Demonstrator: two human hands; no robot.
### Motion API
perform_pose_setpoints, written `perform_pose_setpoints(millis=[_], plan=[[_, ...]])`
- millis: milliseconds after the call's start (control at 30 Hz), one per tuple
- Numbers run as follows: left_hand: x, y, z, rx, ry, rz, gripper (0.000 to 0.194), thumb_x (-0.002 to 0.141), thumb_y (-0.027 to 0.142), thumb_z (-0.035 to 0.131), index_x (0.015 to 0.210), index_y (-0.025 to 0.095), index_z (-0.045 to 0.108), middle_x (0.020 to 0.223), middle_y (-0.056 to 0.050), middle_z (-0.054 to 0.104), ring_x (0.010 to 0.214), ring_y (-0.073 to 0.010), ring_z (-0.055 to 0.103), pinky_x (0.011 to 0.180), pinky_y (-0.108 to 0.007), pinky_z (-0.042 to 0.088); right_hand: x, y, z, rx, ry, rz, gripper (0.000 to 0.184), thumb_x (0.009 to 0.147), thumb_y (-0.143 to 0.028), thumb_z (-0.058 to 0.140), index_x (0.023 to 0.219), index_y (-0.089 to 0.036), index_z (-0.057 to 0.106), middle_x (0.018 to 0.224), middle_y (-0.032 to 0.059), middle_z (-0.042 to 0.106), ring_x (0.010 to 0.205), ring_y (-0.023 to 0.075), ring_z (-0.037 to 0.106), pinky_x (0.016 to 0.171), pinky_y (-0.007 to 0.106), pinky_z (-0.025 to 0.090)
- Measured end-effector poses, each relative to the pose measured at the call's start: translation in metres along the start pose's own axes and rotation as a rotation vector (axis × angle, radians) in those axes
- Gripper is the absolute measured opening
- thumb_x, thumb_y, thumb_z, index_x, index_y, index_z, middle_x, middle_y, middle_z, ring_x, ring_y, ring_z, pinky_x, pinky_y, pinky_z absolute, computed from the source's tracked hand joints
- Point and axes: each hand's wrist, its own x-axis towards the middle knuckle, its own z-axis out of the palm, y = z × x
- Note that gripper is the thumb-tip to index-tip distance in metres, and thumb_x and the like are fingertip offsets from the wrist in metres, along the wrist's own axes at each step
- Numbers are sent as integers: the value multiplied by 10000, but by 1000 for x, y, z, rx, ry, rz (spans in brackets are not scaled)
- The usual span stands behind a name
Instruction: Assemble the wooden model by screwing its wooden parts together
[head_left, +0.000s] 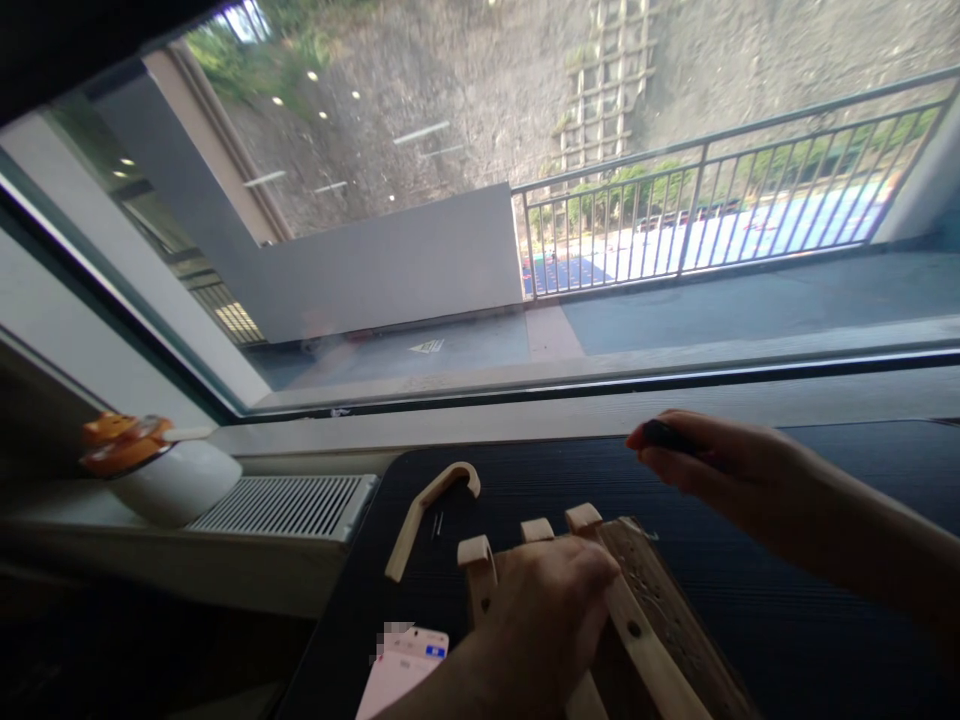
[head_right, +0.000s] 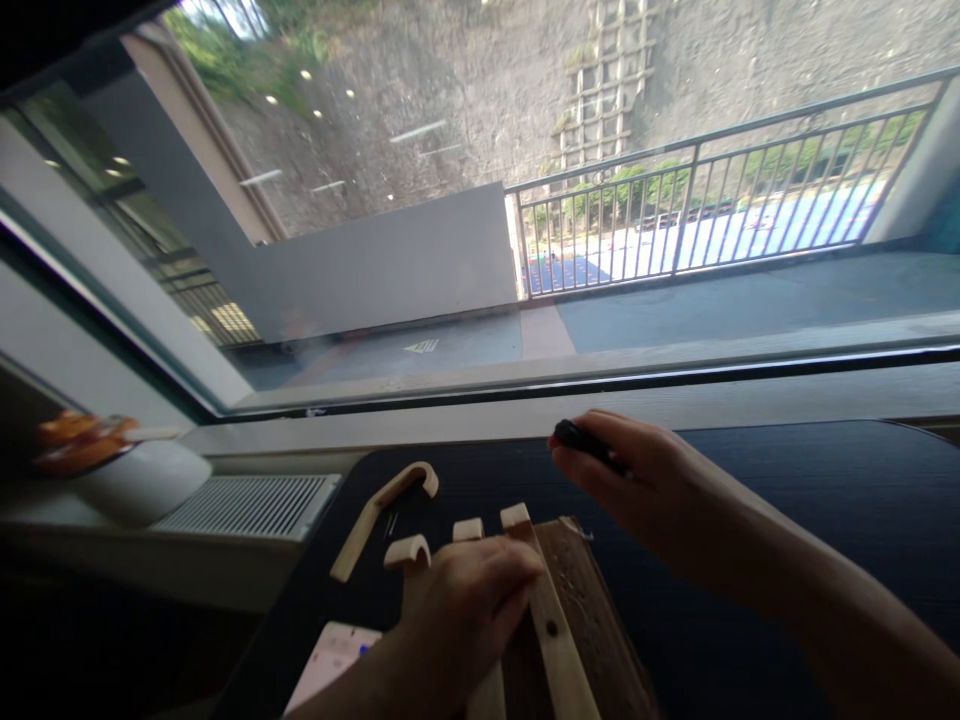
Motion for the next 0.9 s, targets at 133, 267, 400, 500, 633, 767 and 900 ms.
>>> perform_pose_setpoints(millis=[133,267,400,500,633,767,900], plan=[[0,3,1,-46,-10,-146,200,851,137,531,991,260,602,874,33,714,763,-138,679,679,-212,497,-10,-16,-12,37,47,-26,332,855,-532,516,839,-226,641,879,51,653,769,181,578,630,255,451],[0,3,2,-12,-7,-203,280,837,157,557,1089,279,541,864,39,727,749,-166,689,633,-228,496,-13,-23,-6,45,55,4,327,817,-539,557,839,-225,648,721,34,643,650,164,557,568,248,451],[-1,1,4,4,9,-199,326,836,166,560,1133,290,508,898,34,735,770,-179,696,626,-240,503,-11,-24,2,65,-65,5,299,832,-498,546,829,-216,646,724,26,657,628,149,566,549,232,456],[-1,1,5,9,17,-190,317,845,185,551,1141,287,502,900,28,736,777,-186,699,635,-255,511,-11,-23,4,62,-87,-18,286,824,-497,559,820,-225,648,723,17,662,626,151,575,552,237,467],[0,3,4,73,17,-201,278,848,218,552,1114,296,533,877,27,736,742,-210,704,593,-274,502,-12,-21,6,76,-126,-18,289,829,-497,556,846,-228,661,754,19,674,654,160,592,571,243,479],[2,4,3,64,48,-173,239,870,221,532,1089,311,561,872,38,733,721,-197,706,579,-260,483,-12,-22,9,65,-147,-22,272,844,-476,545,871,-233,663,785,14,682,690,162,601,602,238,484],[3,5,2,65,38,-179,211,872,224,527,1058,306,584,860,39,731,713,-192,703,571,-251,463,-13,-23,9,52,-151,-23,265,846,-465,547,871,-229,665,789,13,684,692,163,608,604,235,484]])
